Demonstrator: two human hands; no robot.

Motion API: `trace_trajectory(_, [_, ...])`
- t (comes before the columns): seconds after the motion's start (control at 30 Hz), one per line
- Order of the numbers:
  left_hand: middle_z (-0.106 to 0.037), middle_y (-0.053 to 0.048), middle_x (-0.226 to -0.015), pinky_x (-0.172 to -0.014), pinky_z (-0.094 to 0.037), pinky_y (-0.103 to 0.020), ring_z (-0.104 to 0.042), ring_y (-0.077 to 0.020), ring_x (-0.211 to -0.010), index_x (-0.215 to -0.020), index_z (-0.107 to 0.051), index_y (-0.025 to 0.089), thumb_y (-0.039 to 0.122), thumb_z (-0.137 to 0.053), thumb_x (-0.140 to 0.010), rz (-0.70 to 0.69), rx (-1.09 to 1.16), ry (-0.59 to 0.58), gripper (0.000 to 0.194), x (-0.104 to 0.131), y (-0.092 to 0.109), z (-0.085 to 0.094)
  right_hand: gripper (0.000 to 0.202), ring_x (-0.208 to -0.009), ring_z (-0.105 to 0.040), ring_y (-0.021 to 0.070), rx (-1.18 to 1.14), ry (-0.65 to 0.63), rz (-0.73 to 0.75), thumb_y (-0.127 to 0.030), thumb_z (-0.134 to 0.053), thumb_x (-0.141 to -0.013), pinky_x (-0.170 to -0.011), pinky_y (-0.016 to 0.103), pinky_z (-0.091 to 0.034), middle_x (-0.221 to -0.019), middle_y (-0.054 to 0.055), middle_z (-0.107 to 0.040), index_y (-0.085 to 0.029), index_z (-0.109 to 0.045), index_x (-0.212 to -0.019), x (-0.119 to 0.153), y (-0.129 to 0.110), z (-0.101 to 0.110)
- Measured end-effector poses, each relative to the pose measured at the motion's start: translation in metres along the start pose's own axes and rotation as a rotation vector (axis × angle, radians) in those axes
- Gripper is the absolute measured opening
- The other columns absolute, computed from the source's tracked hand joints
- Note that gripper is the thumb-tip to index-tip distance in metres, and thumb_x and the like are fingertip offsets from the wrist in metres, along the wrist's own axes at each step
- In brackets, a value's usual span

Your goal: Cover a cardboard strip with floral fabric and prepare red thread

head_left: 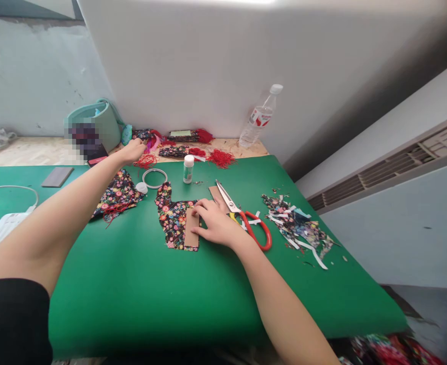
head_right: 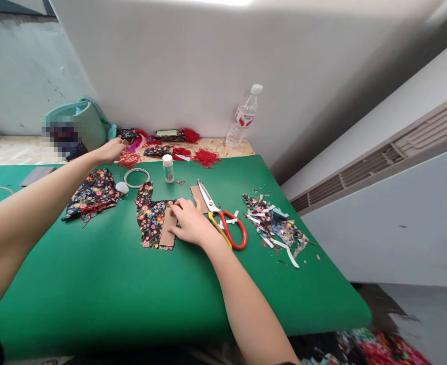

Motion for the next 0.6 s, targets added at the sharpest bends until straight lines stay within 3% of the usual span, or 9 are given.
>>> trace_trajectory(0.27, [-0.062, -0.011, -0.079, -0.075, -0.042, -0.031, -0.058, -0.0251, -0.081, -0.084, -0.061, 0.014, 0.031, -0.045, -0.079, 0.02, -0.115, 0.104, 0.024, 0.01, 0.004, 0.008, 0.025, -0.108, -0.05, 0.0261, 0.006, 0.009, 0.02, -0.03, -0.065, -0.078, -0.105, 0.056, -0.023, -0.11, 0.01, -0.054, -0.019, -0.056, -0.099, -0.001, 0.001, -0.002])
trace_trajectory(0.6, [-0.061, -0.009, -0.068, -0.066, -0.04, -0.029, -0.057, -0.0227, -0.069, -0.073, -0.064, 0.014, 0.029, -0.049, -0.072, -0.019, -0.228, 0.106, 0.021, 0.012, 0.005, 0.006, 0.03, -0.108, -0.05, 0.0265, 0.007, -0.001, 0.009, -0.031, -0.067, -0.077, -0.105, 0.054, -0.024, -0.112, 0.011, -0.054, -0.017, -0.056, -0.1, -0.001, 0.001, -0.001])
Point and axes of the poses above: each hand's wrist, its own x-axis away from the middle knuckle, its own z-axis out of the back of the hand, y = z × x, the point moved 5 cm from there along -x, towards the middle knuckle
